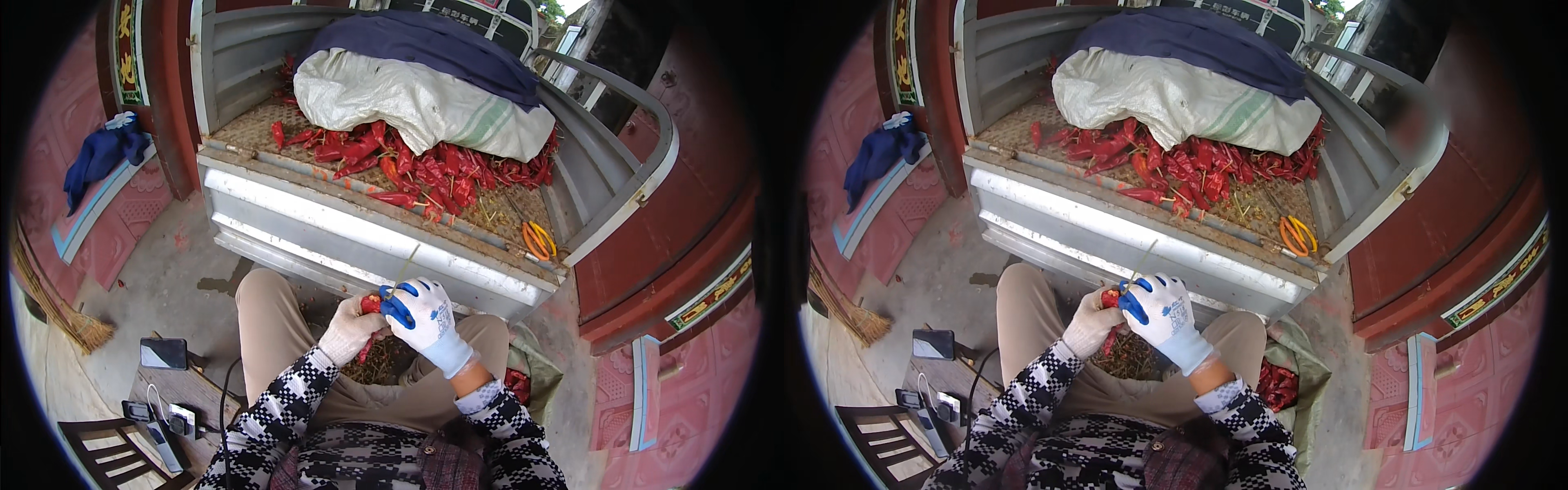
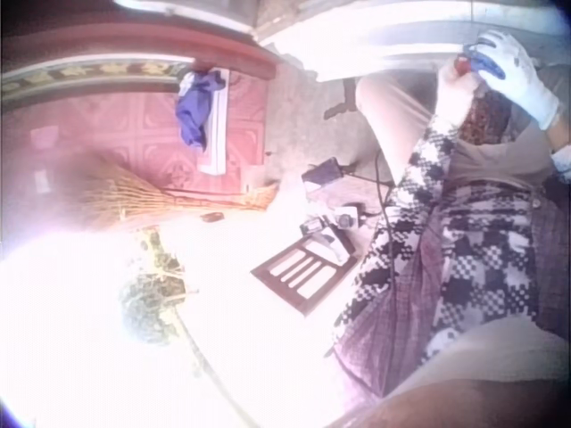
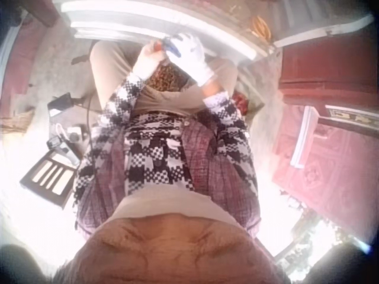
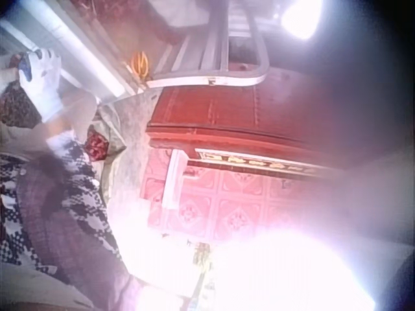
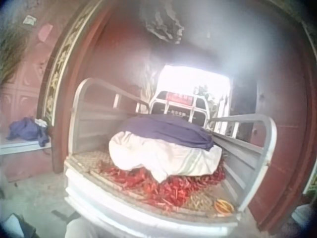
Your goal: The person sits at the back of a small truck and uses scissors to trim the stems off red chili peppers. They handle the peppers one at a time, cutting the stems and placing the trimmed peppers into a sack on the ground.
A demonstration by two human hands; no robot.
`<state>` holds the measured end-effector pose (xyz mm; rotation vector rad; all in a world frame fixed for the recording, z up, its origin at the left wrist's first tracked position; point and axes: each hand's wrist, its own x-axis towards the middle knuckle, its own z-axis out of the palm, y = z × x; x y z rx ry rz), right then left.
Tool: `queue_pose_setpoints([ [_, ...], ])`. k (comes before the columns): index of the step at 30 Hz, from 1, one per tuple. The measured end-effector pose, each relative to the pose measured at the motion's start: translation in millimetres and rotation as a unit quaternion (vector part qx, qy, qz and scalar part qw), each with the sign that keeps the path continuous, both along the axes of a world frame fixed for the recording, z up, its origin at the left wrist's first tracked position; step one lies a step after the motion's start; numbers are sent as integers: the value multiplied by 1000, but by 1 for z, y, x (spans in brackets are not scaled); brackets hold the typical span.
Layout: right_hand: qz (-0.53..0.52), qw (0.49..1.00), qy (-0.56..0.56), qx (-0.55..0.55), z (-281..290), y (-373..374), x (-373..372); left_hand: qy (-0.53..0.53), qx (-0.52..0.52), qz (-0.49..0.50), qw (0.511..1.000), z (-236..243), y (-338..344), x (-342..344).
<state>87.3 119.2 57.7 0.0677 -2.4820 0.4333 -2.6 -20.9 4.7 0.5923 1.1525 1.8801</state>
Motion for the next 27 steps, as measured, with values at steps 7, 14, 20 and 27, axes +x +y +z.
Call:
queue_pose_setpoints([
  [7,25,716,39,-697,-40,-8,-4,10,-21,41,999,1,4,3],
  [14,-98,938,-185,-278,-17,16,2,-32,27,23,999,-12,-2,-5],
  [20,-178,934,-310,9,35,56,-4,-85,53,25,995,-16,-6,-13],
  [27,-274,927,-138,214,52,84,-85,-73,34,46,996,-15,-6,-15],
])
